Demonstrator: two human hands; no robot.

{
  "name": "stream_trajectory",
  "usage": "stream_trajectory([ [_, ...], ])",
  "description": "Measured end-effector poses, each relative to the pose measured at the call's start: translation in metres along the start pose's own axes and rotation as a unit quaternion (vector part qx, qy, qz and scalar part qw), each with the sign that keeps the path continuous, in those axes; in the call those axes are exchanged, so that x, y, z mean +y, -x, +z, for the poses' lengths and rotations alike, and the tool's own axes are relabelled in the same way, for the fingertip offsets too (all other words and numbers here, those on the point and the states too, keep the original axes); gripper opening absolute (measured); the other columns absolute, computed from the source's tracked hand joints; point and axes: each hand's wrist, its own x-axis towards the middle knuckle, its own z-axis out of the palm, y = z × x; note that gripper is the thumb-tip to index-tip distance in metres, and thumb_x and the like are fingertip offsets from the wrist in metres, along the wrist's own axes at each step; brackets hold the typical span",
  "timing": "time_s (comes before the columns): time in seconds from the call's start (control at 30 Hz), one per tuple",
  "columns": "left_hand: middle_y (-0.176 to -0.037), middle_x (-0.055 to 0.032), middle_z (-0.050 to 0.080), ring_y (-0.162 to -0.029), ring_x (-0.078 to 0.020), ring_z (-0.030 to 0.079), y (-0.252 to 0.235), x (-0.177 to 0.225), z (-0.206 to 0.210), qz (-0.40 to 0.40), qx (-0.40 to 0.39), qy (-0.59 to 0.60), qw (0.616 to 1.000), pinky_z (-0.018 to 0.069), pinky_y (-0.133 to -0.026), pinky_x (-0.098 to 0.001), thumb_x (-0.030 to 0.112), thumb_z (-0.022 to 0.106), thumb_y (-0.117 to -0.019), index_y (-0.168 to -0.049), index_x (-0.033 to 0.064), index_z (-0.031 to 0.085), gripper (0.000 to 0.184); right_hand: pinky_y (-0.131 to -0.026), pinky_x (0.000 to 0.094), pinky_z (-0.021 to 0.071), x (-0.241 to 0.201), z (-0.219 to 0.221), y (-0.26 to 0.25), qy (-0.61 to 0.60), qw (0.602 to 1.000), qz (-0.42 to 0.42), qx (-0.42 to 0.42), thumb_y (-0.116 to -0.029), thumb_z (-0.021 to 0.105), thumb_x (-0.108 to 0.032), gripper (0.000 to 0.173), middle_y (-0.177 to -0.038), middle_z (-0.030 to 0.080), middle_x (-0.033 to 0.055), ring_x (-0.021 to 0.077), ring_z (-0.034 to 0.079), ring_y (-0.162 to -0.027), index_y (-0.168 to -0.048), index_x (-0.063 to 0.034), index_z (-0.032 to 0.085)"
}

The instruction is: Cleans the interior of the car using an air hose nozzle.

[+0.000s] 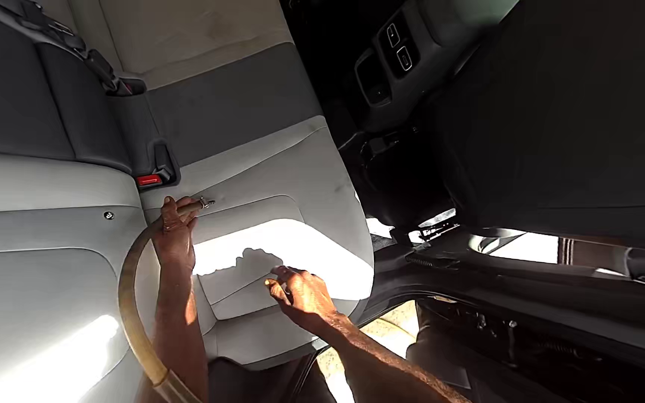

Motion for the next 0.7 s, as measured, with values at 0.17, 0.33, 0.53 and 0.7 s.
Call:
stream_trajectory([
  [0.17, -0.125, -0.0139, 0.070, -0.113, -0.0242, 0.070, 0.008, -0.014, 0.058, -0.061, -0.266, 0.033, 0.961, 0.0561, -0.100, -0.0382, 0.039, 0.030, -0.1131, -0.130, 0.0001, 0.061, 0.053, -0.086, 0.0548, 0.0552, 0.133, 0.021, 0.052, -0.026, 0.979, 0.200, 0.005, -0.1013, 0.048, -0.054, 0.051, -0.092, 0.074, 0.0112, 0.0291, 0.072, -0.092, -0.101, -0.0102, 0.074],
  [0.33, -0.123, -0.0098, 0.070, -0.109, -0.0205, 0.071, 0.003, 0.002, 0.037, -0.015, -0.160, 0.013, 0.987, 0.0572, -0.097, -0.0352, 0.031, 0.042, -0.1117, -0.128, 0.0032, 0.062, 0.037, -0.057, 0.0401, 0.0582, 0.157, 0.019, 0.030, -0.210, 0.952, 0.224, -0.010, -0.1045, 0.051, -0.051, 0.054, -0.063, 0.068, 0.0040, 0.0167, 0.066, -0.053, -0.079, -0.0068, 0.069],
  [0.53, -0.116, -0.0066, 0.071, -0.100, -0.0173, 0.073, -0.018, 0.022, -0.064, -0.010, -0.010, -0.081, 0.997, 0.0608, -0.087, -0.0314, 0.025, 0.042, -0.1116, -0.128, 0.0063, 0.057, 0.029, -0.043, 0.0364, 0.0542, 0.161, 0.012, 0.015, -0.252, 0.924, 0.278, -0.068, -0.1046, 0.048, -0.059, 0.063, -0.059, 0.066, 0.0092, 0.0192, 0.061, -0.042, -0.082, -0.0040, 0.069],
  [0.7, -0.110, -0.0106, 0.073, -0.093, -0.0176, 0.073, 0.078, 0.025, -0.091, -0.129, 0.041, -0.271, 0.953, 0.0592, -0.084, -0.0319, 0.031, 0.047, -0.1102, -0.122, 0.0041, 0.066, 0.035, -0.041, 0.0390, 0.0541, 0.161, 0.011, 0.015, -0.263, 0.921, 0.280, -0.067, -0.1042, 0.049, -0.059, 0.065, -0.056, 0.066, 0.0107, 0.0213, 0.061, -0.041, -0.075, -0.0040, 0.068],
])
